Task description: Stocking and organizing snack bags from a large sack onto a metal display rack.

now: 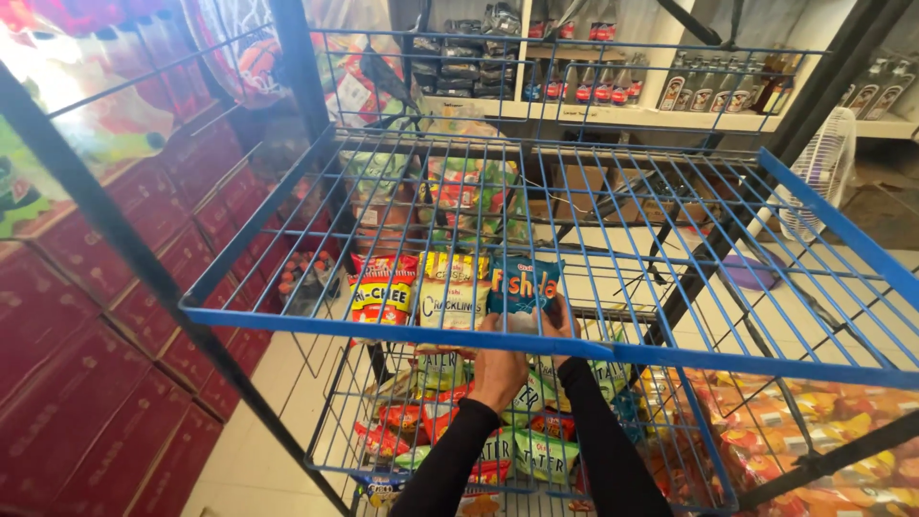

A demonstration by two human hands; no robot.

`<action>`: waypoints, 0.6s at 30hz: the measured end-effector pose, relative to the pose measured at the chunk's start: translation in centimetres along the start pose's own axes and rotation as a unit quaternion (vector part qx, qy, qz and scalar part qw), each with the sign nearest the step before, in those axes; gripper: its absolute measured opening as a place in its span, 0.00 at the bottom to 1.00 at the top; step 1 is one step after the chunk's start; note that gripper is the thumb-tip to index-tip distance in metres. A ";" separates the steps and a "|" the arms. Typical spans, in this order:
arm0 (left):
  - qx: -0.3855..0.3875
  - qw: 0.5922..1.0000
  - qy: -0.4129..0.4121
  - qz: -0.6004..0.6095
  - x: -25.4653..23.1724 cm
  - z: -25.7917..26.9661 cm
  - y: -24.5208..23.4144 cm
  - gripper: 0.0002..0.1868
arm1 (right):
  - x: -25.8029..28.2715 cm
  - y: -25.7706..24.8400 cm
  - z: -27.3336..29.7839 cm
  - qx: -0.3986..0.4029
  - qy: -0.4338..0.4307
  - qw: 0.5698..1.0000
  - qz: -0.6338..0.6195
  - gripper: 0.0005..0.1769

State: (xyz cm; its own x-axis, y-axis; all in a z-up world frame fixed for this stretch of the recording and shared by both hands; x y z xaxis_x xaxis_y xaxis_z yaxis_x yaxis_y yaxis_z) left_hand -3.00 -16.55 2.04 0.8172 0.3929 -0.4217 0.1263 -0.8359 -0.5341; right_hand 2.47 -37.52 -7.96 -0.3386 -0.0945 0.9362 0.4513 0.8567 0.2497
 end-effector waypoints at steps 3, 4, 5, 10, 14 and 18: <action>0.007 0.999 0.035 0.004 -3.3 0.6 -4.4 0.25 | 0.7 -0.9 1.1 -0.009 -0.036 0.995 0.097 0.32; 0.007 0.999 0.035 0.004 -5.0 1.2 -7.1 0.25 | 0.3 -1.4 1.3 -0.009 -0.036 0.995 0.097 0.32; 0.026 0.999 0.020 0.024 -6.6 1.8 -9.6 0.28 | -0.1 -2.0 1.5 -0.018 -0.041 0.991 0.126 0.34; 0.120 0.989 -0.056 0.067 -7.9 9.7 -18.4 0.25 | 0.9 -3.5 7.0 -0.023 0.064 0.995 0.073 0.43; 0.372 0.923 -0.098 0.025 -6.8 19.0 -25.4 0.33 | 4.1 -3.3 15.8 0.012 0.000 0.986 0.168 0.34; 0.461 0.884 -0.072 -0.029 -7.3 27.7 -34.8 0.33 | 8.3 0.4 27.0 0.014 -0.008 0.981 0.194 0.26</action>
State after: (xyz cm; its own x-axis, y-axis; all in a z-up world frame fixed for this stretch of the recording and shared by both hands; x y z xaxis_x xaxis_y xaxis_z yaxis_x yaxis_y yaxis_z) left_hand -28.95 20.29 3.46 0.7353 0.5254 -0.4281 -0.4010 -0.1719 -0.8998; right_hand -22.42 -24.30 -6.76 -0.1590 0.2483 0.9556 0.5266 0.8400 -0.1307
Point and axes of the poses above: each hand's wrist, its own z-axis away from the middle knuckle, its own y-axis out of the palm, x = y × z, the point moved 5 cm from there along -z, towards the middle knuckle, and after that the axes turned 7 degrees about y, right-handed, at the moved point
